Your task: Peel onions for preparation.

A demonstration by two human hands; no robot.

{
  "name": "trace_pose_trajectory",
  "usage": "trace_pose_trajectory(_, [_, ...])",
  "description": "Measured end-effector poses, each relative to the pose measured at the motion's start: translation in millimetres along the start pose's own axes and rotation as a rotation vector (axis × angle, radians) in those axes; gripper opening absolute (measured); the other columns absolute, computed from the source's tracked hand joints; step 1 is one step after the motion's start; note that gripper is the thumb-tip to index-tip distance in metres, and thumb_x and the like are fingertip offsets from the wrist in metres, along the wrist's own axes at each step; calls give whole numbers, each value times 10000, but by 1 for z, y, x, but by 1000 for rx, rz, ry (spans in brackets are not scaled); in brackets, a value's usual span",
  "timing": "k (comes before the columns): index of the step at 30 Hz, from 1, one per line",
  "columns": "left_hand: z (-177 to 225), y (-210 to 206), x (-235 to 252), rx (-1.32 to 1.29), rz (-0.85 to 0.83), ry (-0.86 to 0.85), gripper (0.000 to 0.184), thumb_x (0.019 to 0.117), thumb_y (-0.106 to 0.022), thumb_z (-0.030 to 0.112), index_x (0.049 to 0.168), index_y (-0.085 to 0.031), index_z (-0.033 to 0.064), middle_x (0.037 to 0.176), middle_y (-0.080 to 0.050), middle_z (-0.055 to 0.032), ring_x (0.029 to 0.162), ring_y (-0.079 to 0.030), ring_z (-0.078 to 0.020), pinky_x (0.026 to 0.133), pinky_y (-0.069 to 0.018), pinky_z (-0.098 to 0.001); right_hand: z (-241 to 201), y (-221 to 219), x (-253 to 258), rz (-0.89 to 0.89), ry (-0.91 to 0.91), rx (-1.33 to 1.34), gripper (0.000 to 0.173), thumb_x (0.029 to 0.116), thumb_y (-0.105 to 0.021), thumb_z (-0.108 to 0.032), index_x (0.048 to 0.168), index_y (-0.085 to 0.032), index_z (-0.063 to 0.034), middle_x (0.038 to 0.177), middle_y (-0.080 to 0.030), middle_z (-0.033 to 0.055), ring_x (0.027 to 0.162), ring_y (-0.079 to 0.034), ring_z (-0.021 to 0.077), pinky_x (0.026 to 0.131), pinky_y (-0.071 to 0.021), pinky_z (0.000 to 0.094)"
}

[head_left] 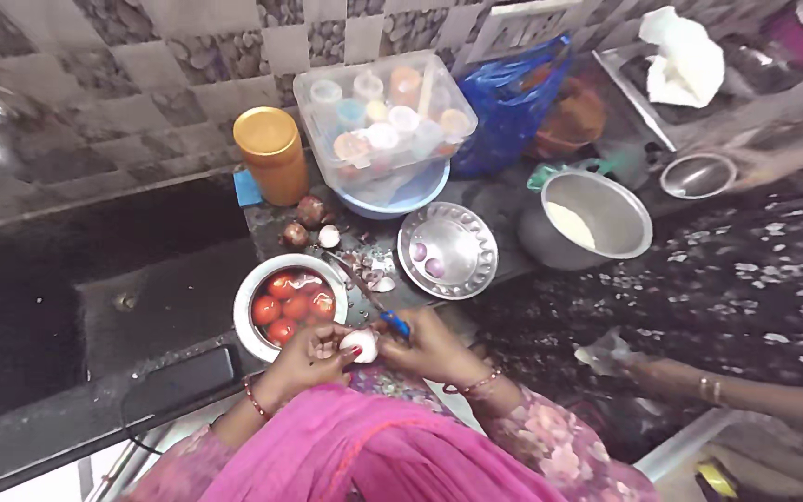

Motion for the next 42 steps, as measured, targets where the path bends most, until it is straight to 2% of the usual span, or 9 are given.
trace_pose_trajectory(9, [1,-3,3,-134,-70,-244,291,862,-707,21,1140,-664,-53,1043,-719,84,915,-665,48,846,-565,-161,5,2,-1,100,-40,241,153,879,-638,-113,950,-727,-11,780,-679,-59,627,-531,-79,583,-451,132])
trace_pose_trajectory(12, [6,-3,5,-164,-161,-336,271,924,-725,138,1174,-699,39,1138,-708,128,1022,-653,45,922,-555,-182,0,1,-1,37,-43,374,113,906,-645,-83,975,-716,-30,748,-662,-98,591,-538,-77,553,-469,128])
trace_pose_trajectory(14, [7,-2,8,-232,-210,-375,337,880,-777,178,1209,-719,132,1182,-706,155,1055,-651,44,935,-551,-182,-8,5,-1,34,27,389,115,915,-664,-95,995,-719,-33,750,-655,-113,578,-514,-90,534,-451,116])
trace_pose_trajectory(18, [11,2,17,-349,-127,-406,449,804,-842,174,1235,-716,168,1134,-733,118,1020,-680,-8,914,-569,-213,-28,20,-5,229,350,74,206,910,-746,-199,973,-758,-4,923,-728,41,746,-596,-40,682,-499,124])
trace_pose_trajectory(20, [15,2,18,-336,-52,-398,443,808,-832,170,1227,-693,133,1126,-725,107,1027,-677,-27,924,-568,-235,-35,23,-9,339,459,-65,152,882,-735,-143,945,-747,-6,951,-743,97,827,-657,43,759,-531,173])
trace_pose_trajectory(25, [18,1,15,-350,44,-256,857,581,-933,132,1311,-532,-64,1197,-699,8,1071,-690,-82,948,-581,-264,-40,23,-18,479,571,-237,72,899,-690,-90,934,-733,-45,952,-747,104,918,-712,146,812,-578,248])
trace_pose_trajectory(28, [27,-2,10,-211,96,-221,879,668,-842,73,1385,-404,-186,1268,-656,-77,1103,-676,-62,966,-569,-231,-36,20,-21,484,593,-271,70,917,-683,-99,955,-731,-64,971,-744,100,920,-710,143,794,-578,252])
trace_pose_trajectory(34, [33,-5,10,-67,206,-241,620,814,-764,54,1319,-495,-185,1225,-666,-115,1043,-684,-23,921,-574,-191,-36,11,-22,512,630,-375,118,962,-637,-144,961,-682,-35,975,-726,130,891,-706,156,761,-573,232])
trace_pose_trajectory(42, [33,-8,11,78,279,-244,574,787,-781,119,1250,-572,-148,1114,-705,-101,949,-691,3,857,-576,-167,-31,4,-22,652,547,-390,142,900,-652,-119,950,-600,2,950,-687,160,877,-693,181,772,-575,237])
Point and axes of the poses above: each hand's wrist, its own x-axis towards the middle knuckle, its own y-axis out of the back of the hand, z = x × y, the point moved 8 cm from there along x, towards the middle knuckle
